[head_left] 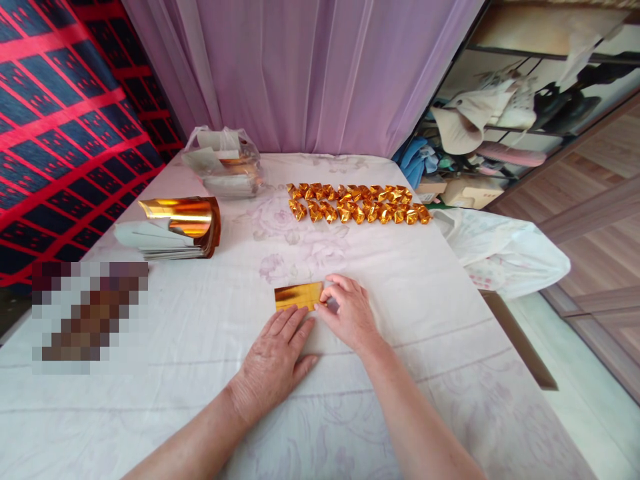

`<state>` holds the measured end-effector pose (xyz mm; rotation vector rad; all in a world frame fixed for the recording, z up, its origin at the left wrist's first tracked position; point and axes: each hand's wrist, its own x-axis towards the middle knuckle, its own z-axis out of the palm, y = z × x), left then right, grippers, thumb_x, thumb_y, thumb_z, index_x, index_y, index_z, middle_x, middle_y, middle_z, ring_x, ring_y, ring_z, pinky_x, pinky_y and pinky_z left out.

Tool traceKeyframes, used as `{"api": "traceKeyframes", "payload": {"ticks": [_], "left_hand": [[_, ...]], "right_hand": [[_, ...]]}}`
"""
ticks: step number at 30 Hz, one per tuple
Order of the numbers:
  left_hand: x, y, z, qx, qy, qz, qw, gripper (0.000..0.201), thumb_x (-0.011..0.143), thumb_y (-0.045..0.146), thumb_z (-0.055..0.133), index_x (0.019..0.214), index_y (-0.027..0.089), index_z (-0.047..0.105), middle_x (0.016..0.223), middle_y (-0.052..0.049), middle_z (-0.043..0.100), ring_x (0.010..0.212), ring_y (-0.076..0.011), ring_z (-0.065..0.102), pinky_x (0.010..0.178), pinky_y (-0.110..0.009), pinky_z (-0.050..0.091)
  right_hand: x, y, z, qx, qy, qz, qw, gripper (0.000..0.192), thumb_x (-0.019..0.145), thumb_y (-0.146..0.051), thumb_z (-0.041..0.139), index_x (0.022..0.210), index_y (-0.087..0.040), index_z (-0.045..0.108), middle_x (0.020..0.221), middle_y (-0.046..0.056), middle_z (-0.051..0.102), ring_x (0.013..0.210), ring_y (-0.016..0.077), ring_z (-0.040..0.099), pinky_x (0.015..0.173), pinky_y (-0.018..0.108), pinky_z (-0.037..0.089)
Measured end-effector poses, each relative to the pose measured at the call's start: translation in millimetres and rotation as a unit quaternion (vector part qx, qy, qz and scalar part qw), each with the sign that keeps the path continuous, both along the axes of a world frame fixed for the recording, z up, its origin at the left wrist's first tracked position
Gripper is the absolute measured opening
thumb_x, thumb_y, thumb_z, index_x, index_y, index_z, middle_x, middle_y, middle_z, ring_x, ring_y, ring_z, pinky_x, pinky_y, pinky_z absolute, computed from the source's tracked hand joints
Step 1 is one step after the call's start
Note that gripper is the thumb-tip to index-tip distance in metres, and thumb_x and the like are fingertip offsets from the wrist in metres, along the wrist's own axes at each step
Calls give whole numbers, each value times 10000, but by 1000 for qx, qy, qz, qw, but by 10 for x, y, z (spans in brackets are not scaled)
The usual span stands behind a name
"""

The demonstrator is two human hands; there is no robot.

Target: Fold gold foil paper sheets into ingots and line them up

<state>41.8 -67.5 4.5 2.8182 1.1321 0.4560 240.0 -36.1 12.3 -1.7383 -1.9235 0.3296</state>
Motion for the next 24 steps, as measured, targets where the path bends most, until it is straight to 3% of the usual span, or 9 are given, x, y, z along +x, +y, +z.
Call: {"api": "traceKeyframes", "payload": {"ticks": [24], "left_hand": [[4, 5, 18, 4, -14, -4, 1000, 492, 942, 433, 527, 1347, 155, 529, 1408, -149, 546, 1322, -305, 481, 1081, -488, 419]], "right_hand": [[141, 27, -47, -29, 15, 43, 999, 186, 789, -114, 571, 850, -250, 682, 1262, 61, 615, 1166, 246, 554, 945, 431, 417]]}}
